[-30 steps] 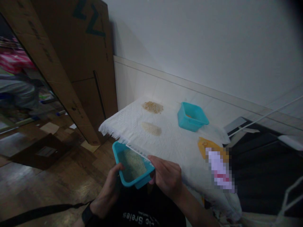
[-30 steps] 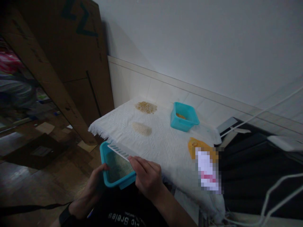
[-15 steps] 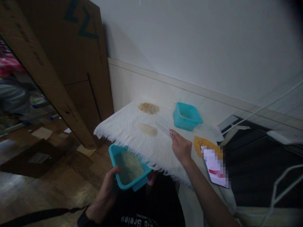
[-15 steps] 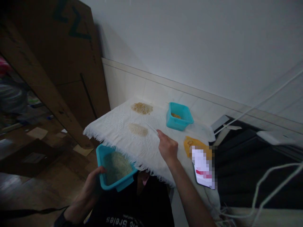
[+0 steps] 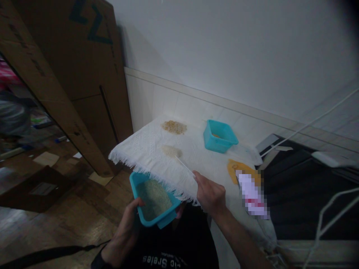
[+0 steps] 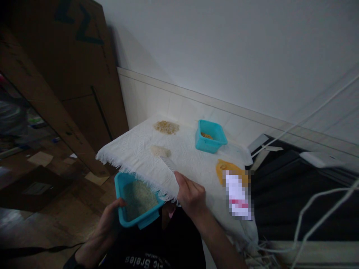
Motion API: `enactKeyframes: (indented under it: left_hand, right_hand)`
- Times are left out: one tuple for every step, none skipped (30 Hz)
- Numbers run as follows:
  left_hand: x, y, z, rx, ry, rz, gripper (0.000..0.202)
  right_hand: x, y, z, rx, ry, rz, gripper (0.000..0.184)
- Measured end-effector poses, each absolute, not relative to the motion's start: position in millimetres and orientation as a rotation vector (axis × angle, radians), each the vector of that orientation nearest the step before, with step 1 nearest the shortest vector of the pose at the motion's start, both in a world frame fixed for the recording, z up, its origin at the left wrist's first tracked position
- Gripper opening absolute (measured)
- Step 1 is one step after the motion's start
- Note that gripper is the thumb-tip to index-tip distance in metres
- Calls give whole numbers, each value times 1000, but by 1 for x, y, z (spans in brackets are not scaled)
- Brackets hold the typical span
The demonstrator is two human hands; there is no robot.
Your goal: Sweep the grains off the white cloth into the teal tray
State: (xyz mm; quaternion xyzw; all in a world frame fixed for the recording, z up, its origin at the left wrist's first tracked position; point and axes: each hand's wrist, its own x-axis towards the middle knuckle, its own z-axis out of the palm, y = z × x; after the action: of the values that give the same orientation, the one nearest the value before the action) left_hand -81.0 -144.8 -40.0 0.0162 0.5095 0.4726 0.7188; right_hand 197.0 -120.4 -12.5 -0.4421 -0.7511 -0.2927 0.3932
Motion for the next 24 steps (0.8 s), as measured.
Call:
enactKeyframes:
  left_hand:
    - [-81, -145, -40, 58, 1149, 1042, 7]
    - [-80, -145, -39, 84, 1173, 1039, 8]
    - [-80, -145, -37, 99, 1203, 1038, 9]
    - [-79, -144, -35, 94, 1223, 1031, 11]
    - [-78, -144, -33, 84, 1235, 1026, 13]
    - [-78, -144, -30, 72, 1239, 1020, 15]
    - [-77, -143, -28, 65, 1236, 1013, 17]
    - [-76, -143, -26, 63, 1227, 1004, 18]
    - [-76, -143, -24, 68, 1217, 997, 18]
    - [-76, -143, -23, 77, 1206, 992, 19]
    - [-76, -143, -22, 82, 1203, 988, 18]
    - [-75, -142, -21, 78, 1208, 978, 18]
    - [-75, -142, -20, 72, 1211, 972, 18]
    - [-75, -142, -18, 61, 1219, 968, 20]
    - [-74, -142, -17, 51, 1222, 969, 22]
    - [-74, -141, -15, 42, 1221, 974, 24]
    - [-73, -141, -13, 35, 1223, 979, 26]
    - [-72, -140, -12, 28, 1227, 979, 27]
    - [-72, -140, -12, 24, 1229, 977, 27]
    - [-71, -140, -12, 23, 1229, 975, 27]
    - [-71, -140, -13, 28, 1226, 974, 27]
    - [-72, -140, -15, 35, 1224, 974, 27]
    - [-72, -140, -18, 40, 1222, 974, 26]
    - [-73, -141, -21, 43, 1216, 974, 26]
  right_hand:
    - [193, -124, -12, -1104, -1910, -724, 59]
    - [189, -128, -12, -1086, -1913, -707, 63]
    - [184, -131, -12, -1071, -1916, -693, 66]
    - [180, -134, -12, -1060, -1920, -682, 67]
    - [176, -137, -12, -1052, -1926, -674, 67]
    - [172, -140, -12, -1049, -1931, -671, 64]
    - [169, -141, -12, -1048, -1936, -671, 61]
    - [167, -142, -12, -1047, -1939, -673, 58]
    - [165, -143, -11, -1046, -1938, -676, 56]
    - [165, -143, -10, -1042, -1933, -678, 55]
    - [167, -143, -9, -1040, -1924, -681, 55]
    - [170, -143, -8, -1043, -1910, -689, 55]
    - [173, -143, -8, -1056, -1895, -700, 55]
    - [178, -144, -7, -1081, -1876, -717, 54]
    - [182, -145, -6, -1112, -1857, -740, 54]
    - [186, -146, -5, -1142, -1845, -761, 54]
    - [189, -148, -4, -1163, -1846, -775, 54]
    - [190, -150, -3, -1170, -1857, -781, 52]
    - [189, -152, -2, -1167, -1877, -778, 52]
    - [187, -154, -2, -1157, -1900, -770, 51]
    - [183, -156, -1, -1145, -1923, -758, 51]
    - [178, -157, -1, -1134, -1941, -749, 52]
    - [173, -158, -1, -1126, -1955, -741, 52]
    - [169, -158, -1, -1116, -1969, -733, 52]
